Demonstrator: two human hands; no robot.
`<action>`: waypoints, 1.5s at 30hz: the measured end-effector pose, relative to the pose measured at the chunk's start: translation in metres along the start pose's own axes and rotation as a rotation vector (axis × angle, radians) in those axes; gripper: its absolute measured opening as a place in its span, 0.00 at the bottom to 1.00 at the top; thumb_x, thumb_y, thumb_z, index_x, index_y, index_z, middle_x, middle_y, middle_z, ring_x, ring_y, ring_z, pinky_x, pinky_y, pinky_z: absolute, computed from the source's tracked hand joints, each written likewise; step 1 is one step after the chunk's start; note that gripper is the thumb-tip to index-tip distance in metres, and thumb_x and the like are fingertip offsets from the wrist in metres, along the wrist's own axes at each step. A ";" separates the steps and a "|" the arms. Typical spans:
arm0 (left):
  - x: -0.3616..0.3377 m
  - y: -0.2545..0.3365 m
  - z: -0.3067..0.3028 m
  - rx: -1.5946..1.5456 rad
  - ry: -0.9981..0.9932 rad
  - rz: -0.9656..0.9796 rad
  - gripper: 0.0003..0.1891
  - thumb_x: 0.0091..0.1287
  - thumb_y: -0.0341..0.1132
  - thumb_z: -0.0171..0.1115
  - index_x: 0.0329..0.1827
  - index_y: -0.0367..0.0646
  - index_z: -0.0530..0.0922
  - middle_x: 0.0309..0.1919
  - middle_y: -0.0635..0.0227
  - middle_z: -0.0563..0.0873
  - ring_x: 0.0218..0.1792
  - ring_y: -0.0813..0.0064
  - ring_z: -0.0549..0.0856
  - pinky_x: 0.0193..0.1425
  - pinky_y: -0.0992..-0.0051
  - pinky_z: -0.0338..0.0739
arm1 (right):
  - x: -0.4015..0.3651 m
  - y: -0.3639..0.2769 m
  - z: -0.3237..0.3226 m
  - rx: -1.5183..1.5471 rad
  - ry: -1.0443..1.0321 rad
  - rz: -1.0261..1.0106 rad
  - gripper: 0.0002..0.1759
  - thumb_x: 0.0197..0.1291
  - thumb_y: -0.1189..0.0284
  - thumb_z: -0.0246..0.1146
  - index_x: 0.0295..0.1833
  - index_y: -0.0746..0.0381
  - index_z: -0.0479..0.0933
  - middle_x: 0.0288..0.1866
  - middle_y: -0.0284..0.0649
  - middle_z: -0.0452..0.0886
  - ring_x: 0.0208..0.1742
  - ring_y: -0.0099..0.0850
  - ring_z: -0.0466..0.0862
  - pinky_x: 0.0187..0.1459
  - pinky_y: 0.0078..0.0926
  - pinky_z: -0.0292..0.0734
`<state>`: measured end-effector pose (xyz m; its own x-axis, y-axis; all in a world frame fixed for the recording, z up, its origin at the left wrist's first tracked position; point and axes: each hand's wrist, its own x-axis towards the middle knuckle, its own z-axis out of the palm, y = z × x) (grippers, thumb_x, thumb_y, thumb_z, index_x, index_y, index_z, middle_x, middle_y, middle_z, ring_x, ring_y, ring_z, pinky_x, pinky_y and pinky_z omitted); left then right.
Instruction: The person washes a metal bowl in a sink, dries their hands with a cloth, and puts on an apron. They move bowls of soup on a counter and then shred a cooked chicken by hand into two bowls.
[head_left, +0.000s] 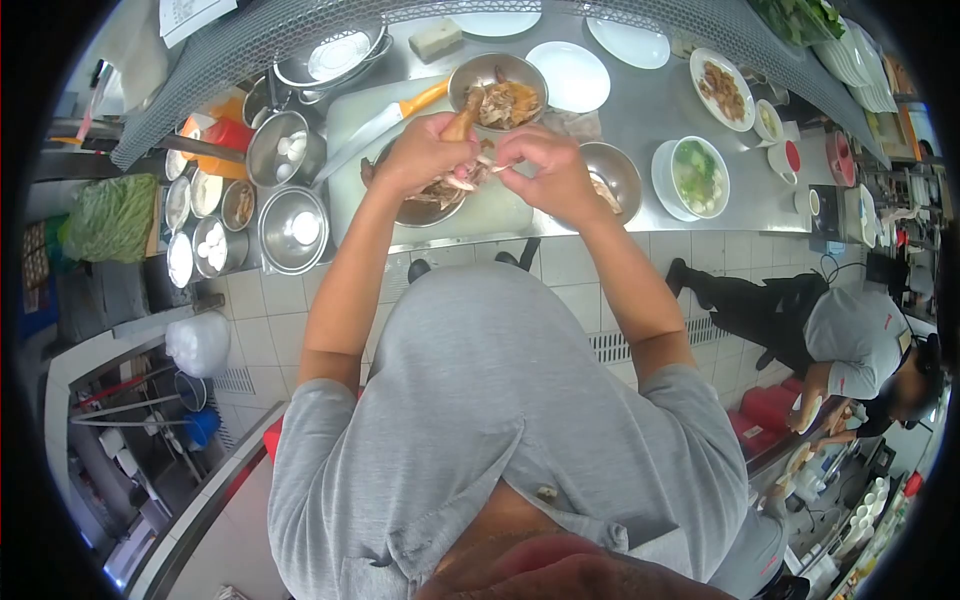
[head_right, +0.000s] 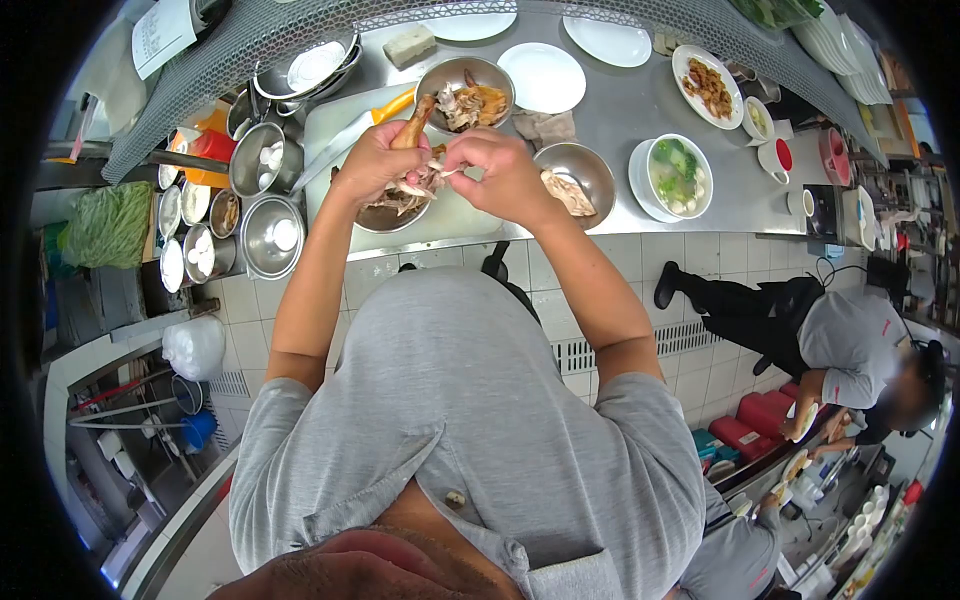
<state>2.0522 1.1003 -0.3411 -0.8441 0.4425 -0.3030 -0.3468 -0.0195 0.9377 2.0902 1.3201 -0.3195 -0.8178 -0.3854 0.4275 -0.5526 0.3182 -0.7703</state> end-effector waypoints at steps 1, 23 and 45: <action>0.000 0.001 0.000 -0.016 -0.009 -0.008 0.07 0.61 0.25 0.67 0.40 0.39 0.78 0.29 0.71 0.81 0.23 0.83 0.78 0.29 0.80 0.75 | -0.003 -0.001 -0.001 0.107 0.010 0.097 0.07 0.54 0.83 0.71 0.35 0.64 0.79 0.39 0.37 0.86 0.41 0.28 0.86 0.43 0.27 0.81; 0.004 0.008 -0.001 -0.161 -0.017 0.004 0.11 0.62 0.25 0.68 0.45 0.38 0.77 0.32 0.68 0.82 0.26 0.80 0.80 0.31 0.78 0.75 | -0.101 0.088 -0.077 -0.228 0.045 0.813 0.12 0.55 0.74 0.73 0.45 0.65 0.86 0.39 0.38 0.89 0.37 0.23 0.86 0.37 0.24 0.81; -0.008 0.010 -0.014 -0.450 -0.098 0.048 0.09 0.67 0.28 0.65 0.47 0.40 0.77 0.31 0.68 0.80 0.26 0.79 0.78 0.30 0.78 0.74 | 0.009 0.043 -0.009 0.401 -0.024 0.505 0.25 0.59 0.66 0.74 0.61 0.63 0.80 0.54 0.40 0.85 0.51 0.27 0.84 0.49 0.30 0.82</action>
<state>2.0497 1.0840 -0.3320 -0.8287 0.5134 -0.2230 -0.4692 -0.4199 0.7769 2.0578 1.3381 -0.3452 -0.9550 -0.2937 -0.0409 0.0059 0.1189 -0.9929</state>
